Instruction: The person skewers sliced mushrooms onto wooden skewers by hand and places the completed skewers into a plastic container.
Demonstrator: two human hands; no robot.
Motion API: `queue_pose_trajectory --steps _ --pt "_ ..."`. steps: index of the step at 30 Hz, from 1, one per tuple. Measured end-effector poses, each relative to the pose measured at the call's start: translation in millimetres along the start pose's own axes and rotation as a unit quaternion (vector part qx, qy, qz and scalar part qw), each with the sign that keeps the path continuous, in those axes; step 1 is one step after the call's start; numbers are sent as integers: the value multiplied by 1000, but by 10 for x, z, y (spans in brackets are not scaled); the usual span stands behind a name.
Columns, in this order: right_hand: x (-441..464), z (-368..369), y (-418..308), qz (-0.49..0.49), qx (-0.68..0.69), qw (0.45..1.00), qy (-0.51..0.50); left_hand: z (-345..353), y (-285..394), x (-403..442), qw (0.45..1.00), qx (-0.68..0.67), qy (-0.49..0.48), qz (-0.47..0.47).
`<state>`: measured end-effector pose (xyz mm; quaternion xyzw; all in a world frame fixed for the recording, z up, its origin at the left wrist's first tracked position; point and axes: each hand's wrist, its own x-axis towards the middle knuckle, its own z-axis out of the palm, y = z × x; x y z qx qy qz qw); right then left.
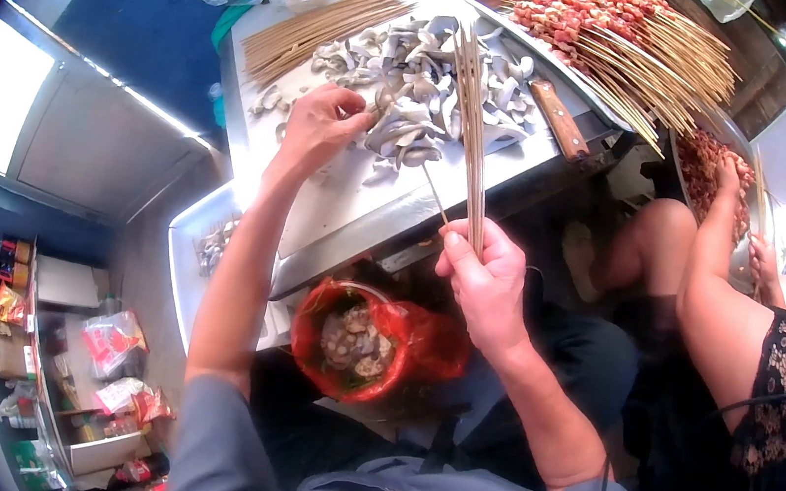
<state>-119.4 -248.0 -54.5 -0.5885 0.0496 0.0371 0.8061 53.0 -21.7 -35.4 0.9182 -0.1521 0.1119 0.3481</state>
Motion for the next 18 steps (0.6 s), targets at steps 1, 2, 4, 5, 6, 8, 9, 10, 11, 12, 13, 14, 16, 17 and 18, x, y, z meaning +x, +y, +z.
queue_pose_trajectory --steps 1,2,4,5,6,8,9,10,11,12,13,14,16,17,18 --pt "2 -1 -5 4 5 1000 -2 23 0 18 1000 6 2 2" --pt "2 0 -2 4 5 1000 0 30 -17 38 1000 5 1 3" --pt "-10 7 9 5 5 1000 -12 6 -71 54 999 -31 -18 -23" --pt "-15 8 5 6 3 1000 -14 2 -97 47 999 -31 -18 -23" --pt "-19 10 12 6 3 1000 -14 -9 -93 26 1000 -18 -3 -23" --pt "-18 9 32 2 7 1000 -23 -41 -87 -23 1000 -5 12 -23" --pt "-17 8 38 2 7 1000 -22 -77 -45 -54 992 -105 32 -64" --pt "-18 9 46 0 9 1000 -24 -116 -1 -85 972 -204 52 -106" --pt "-21 13 53 -3 11 1000 -27 -163 28 -111 946 -293 45 -129" --pt "-24 17 53 -2 11 1000 -28 -192 25 -147 946 -293 45 -130" --pt "-27 22 47 4 2 1000 -31 -224 18 -186 915 -379 34 -132" --pt "-31 31 46 11 -7 999 -35 -252 18 -228 877 -462 23 -132" --pt "-44 57 57 10 -17 999 -43 -273 58 -297 862 -488 31 -136" --pt "-54 72 62 8 -27 998 -49 -283 63 -328 849 -510 34 -136" --pt "-60 84 84 9 -28 998 -51 -294 69 -359 835 -532 37 -136"
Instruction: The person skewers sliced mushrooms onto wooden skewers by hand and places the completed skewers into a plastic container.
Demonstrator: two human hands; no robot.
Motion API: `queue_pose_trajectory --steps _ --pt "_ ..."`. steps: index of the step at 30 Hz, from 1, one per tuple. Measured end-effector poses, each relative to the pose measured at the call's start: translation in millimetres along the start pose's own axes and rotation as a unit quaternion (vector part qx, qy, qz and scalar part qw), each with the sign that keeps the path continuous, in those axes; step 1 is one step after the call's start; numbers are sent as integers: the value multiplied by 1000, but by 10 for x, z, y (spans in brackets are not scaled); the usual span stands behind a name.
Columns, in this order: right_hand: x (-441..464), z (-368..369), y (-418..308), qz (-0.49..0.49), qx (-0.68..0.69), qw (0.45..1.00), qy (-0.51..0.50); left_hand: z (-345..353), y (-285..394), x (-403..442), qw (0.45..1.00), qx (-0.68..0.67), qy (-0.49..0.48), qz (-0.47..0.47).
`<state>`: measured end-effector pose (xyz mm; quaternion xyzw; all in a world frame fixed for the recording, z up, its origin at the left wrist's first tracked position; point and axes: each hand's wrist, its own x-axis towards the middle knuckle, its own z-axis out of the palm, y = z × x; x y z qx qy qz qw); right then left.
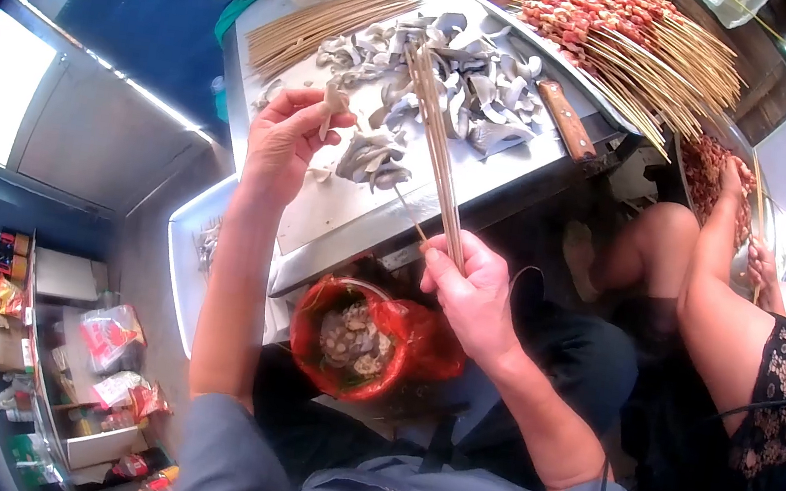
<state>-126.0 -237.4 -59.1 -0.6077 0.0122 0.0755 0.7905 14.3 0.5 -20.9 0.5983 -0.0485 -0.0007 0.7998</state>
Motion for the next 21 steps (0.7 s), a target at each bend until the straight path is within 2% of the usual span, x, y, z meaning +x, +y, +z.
queue_pose_trajectory --steps 7,21 --pt "-5 50 67 -16 -50 999 -12 -71 -29 -121 995 -101 1 -11" --pt "-21 59 60 -17 -46 999 -15 -22 -23 -160 994 -111 -5 4"
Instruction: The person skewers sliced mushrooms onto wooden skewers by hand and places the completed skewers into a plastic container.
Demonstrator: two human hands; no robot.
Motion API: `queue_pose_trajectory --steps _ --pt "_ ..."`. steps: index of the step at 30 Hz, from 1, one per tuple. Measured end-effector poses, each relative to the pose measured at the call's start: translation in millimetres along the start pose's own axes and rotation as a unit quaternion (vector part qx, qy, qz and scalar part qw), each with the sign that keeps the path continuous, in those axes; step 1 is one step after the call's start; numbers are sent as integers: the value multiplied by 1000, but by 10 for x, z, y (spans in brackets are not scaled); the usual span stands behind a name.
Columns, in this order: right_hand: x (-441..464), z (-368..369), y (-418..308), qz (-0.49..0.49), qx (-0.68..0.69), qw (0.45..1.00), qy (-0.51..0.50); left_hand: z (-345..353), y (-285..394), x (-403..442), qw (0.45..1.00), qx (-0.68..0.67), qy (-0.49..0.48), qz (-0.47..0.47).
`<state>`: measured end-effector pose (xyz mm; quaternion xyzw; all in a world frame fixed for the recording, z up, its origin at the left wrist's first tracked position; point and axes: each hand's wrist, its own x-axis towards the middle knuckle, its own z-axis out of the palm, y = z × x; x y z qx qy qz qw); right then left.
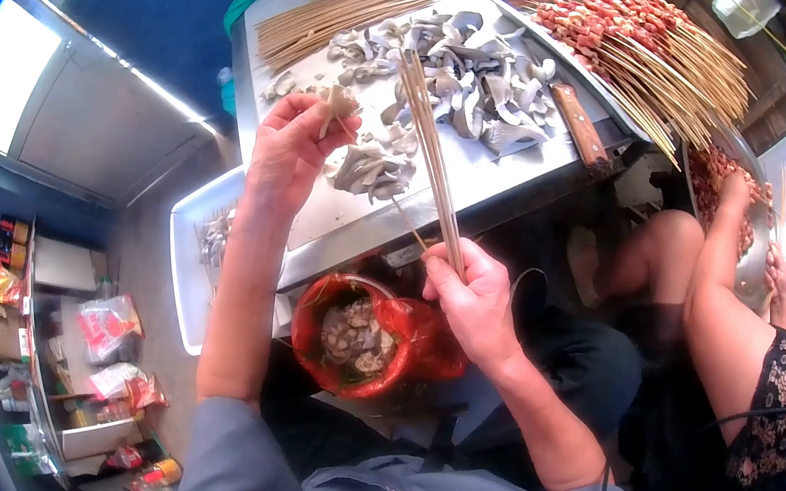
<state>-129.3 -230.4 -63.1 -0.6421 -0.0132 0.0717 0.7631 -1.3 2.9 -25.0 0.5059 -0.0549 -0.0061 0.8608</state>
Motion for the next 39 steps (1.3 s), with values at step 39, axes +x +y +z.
queue_pose_trajectory --steps 39 --pt "-7 -178 -136 -31 42 997 55 286 -266 1193 875 479 -31 64"
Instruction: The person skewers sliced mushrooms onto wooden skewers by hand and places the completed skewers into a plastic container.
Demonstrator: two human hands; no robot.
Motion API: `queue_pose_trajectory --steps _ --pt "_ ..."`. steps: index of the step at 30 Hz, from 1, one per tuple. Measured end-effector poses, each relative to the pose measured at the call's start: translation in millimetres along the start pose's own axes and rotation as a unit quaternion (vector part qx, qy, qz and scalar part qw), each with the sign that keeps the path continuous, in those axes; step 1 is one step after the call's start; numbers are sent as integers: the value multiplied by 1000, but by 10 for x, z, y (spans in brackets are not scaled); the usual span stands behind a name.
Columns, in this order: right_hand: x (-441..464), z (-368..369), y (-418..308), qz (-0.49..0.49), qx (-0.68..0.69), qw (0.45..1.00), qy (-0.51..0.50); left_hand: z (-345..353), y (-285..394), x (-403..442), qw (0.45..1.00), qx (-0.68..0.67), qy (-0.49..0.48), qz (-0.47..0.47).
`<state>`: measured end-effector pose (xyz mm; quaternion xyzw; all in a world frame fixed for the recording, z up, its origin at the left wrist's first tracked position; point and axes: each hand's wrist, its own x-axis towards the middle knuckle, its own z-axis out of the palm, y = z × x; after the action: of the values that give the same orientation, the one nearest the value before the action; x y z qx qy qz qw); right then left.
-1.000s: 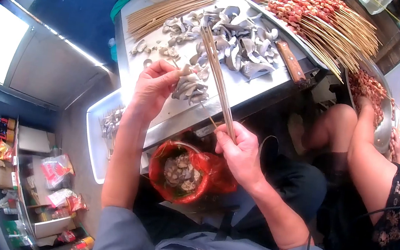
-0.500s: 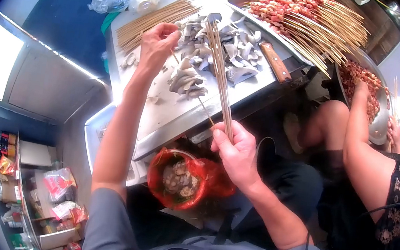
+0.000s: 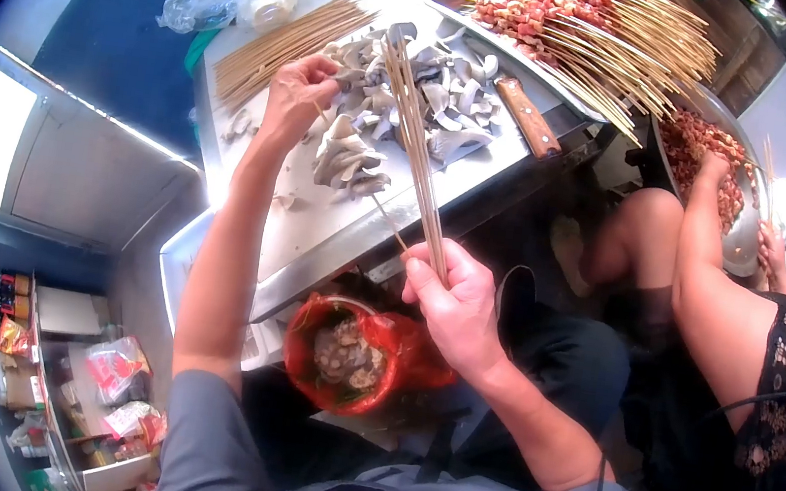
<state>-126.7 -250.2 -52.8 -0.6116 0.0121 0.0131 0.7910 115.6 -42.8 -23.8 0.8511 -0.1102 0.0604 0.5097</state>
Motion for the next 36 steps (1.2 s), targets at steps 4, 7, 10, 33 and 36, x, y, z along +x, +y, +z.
queue_pose_trajectory --steps 4,7,10,33,36 --pt "-11 -11 2 -8 -3 1000 -2 -26 81 -79 984 132 45 112" --pt "-13 -14 -17 -15 -6 1000 3 36 219 123 971 170 76 147" --pt "-3 -32 -27 -13 2 1000 8 190 363 415 953 207 97 198" --pt "-21 -2 -30 -4 1 1000 -7 -301 409 -483 975 -221 16 13" --pt "-32 38 -25 6 -6 1000 -20 -389 372 -787 967 -254 15 -5"
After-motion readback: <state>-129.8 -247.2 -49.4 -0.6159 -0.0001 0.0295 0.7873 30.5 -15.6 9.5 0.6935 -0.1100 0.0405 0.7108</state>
